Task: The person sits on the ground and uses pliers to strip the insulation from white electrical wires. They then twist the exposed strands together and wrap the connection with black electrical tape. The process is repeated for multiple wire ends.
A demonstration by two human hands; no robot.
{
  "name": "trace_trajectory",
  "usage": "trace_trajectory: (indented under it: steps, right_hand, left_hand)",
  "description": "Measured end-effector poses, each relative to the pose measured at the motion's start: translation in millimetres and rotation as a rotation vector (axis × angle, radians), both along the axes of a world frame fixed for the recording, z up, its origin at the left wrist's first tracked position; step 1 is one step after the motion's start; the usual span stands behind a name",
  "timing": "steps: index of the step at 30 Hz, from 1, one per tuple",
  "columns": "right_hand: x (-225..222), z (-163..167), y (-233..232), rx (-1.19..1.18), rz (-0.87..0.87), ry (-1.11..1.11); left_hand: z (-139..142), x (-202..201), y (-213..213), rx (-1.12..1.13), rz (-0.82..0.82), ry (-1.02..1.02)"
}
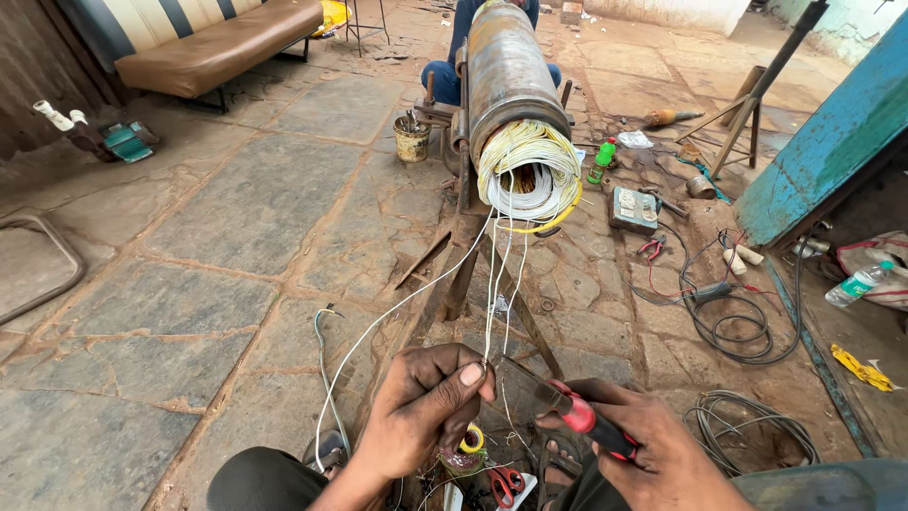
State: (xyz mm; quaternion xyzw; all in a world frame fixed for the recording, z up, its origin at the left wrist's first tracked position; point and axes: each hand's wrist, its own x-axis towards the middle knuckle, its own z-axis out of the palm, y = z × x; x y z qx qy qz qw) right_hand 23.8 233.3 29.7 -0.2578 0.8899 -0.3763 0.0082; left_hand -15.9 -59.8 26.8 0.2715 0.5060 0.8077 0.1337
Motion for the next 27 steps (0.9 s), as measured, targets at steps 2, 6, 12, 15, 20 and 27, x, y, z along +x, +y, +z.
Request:
trace_trajectory:
  steps: [2, 6, 12, 15, 20, 27]
  right_hand:
    - [2, 4, -2, 0.06, -0.08, -0.103]
    - [5, 0, -3, 0.035, -0.053, -0.101]
    - [10, -10, 4, 0.035, -0.044, -0.009]
    - [9, -17, 5, -0.011, 0.041, 0.014]
    - [8, -30, 6, -0.225, 0.043, -0.231]
    - [7, -45, 19, 0.075, -0.078, -0.051]
  left_hand:
    - [-1, -1, -1, -0.018, 0.012, -0.023]
    - [1, 0, -2, -0.062, 0.025, -0.049]
    - [9, 5, -3, -0.199, 0.293, 0.36]
    - [15, 9, -2, -0.242, 0.374, 0.394]
    - [24, 13, 2, -0.283, 0.434, 0.405]
    - [21, 15, 5, -0.24, 0.499, 0.491]
